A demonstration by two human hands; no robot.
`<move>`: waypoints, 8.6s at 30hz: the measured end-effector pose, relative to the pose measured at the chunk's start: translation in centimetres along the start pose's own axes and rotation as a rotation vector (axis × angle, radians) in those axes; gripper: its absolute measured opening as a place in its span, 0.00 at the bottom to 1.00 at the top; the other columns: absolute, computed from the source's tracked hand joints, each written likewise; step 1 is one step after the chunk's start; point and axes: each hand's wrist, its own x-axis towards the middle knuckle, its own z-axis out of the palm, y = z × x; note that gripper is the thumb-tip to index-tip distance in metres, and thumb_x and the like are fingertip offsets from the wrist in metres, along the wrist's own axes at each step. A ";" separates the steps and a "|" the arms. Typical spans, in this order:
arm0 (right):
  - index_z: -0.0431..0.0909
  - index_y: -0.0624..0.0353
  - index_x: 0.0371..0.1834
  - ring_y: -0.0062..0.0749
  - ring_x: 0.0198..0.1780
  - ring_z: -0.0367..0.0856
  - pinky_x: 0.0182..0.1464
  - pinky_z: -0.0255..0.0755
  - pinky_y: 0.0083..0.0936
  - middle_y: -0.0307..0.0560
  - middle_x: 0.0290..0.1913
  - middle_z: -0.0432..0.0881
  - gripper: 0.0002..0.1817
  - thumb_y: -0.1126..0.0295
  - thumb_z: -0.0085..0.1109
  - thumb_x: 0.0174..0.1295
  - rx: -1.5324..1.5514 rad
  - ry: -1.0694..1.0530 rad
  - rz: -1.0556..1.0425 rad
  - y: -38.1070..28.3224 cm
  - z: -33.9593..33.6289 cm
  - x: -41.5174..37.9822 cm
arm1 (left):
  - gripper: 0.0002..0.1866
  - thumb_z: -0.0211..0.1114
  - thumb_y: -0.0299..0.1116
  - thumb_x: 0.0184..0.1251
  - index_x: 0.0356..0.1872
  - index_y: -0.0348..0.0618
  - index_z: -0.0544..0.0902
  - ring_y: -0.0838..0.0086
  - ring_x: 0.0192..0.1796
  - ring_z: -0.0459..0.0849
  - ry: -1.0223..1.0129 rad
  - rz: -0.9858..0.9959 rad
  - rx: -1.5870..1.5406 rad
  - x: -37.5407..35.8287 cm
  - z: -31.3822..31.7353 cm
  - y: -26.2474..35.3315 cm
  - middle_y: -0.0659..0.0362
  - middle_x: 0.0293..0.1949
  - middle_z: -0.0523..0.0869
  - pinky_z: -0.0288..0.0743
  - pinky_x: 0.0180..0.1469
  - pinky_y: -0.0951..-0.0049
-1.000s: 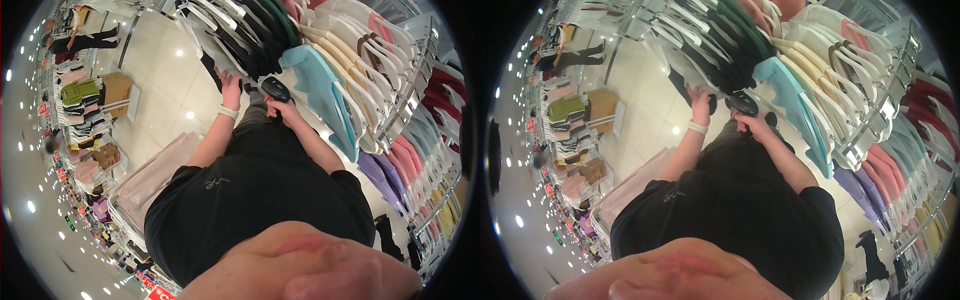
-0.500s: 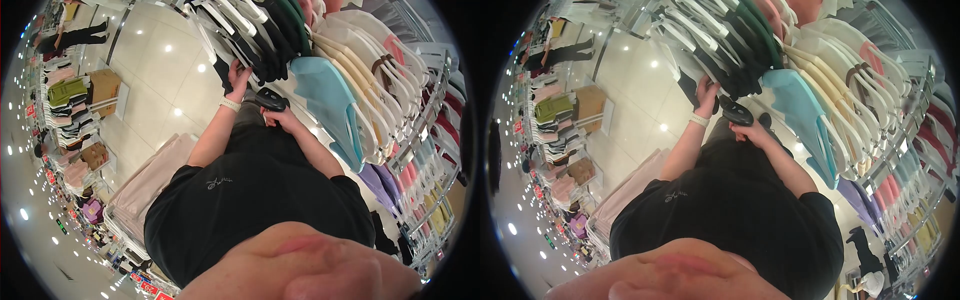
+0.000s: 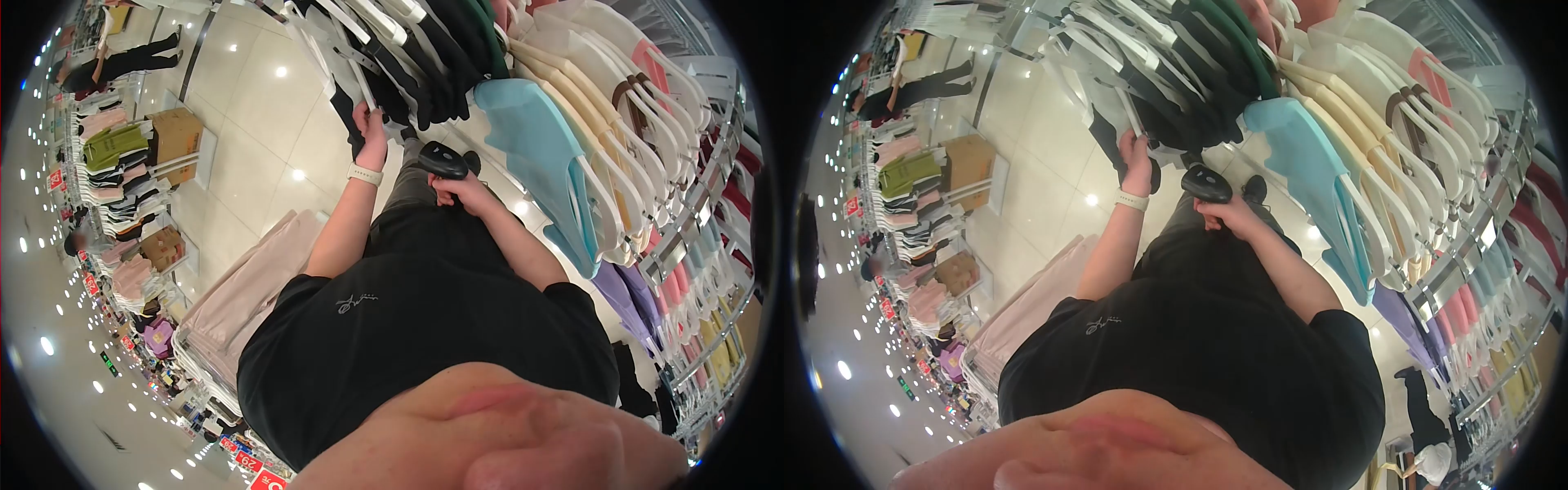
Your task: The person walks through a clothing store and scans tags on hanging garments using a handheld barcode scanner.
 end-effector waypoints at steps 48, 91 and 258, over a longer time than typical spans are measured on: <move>0.78 0.59 0.42 0.21 0.19 0.68 0.33 0.71 0.26 0.34 0.19 0.69 0.07 0.70 0.64 0.65 -0.003 -0.033 0.066 0.1 -1.9 -3.3 | 0.39 0.61 0.50 0.78 0.79 0.46 0.52 0.50 0.71 0.71 -0.065 -0.525 -0.100 -4.4 -2.1 6.6 0.46 0.73 0.65 0.67 0.71 0.47; 0.76 0.59 0.45 0.20 0.20 0.69 0.35 0.73 0.28 0.34 0.21 0.70 0.10 0.66 0.62 0.68 0.015 -0.037 0.098 -0.8 -2.3 -1.8 | 0.57 0.32 0.86 0.64 0.52 0.29 0.74 0.62 0.36 0.76 -0.264 -1.125 -0.693 -5.2 2.6 13.1 0.48 0.39 0.82 0.75 0.47 0.61; 0.74 0.51 0.58 0.36 0.51 0.82 0.48 0.81 0.40 0.45 0.50 0.82 0.14 0.66 0.60 0.72 0.245 0.230 0.035 10.4 22.4 18.4 | 0.38 0.67 0.40 0.60 0.74 0.40 0.70 0.68 0.29 0.86 -0.662 -0.185 0.009 -3.5 -25.2 2.9 0.50 0.42 0.87 0.78 0.25 0.70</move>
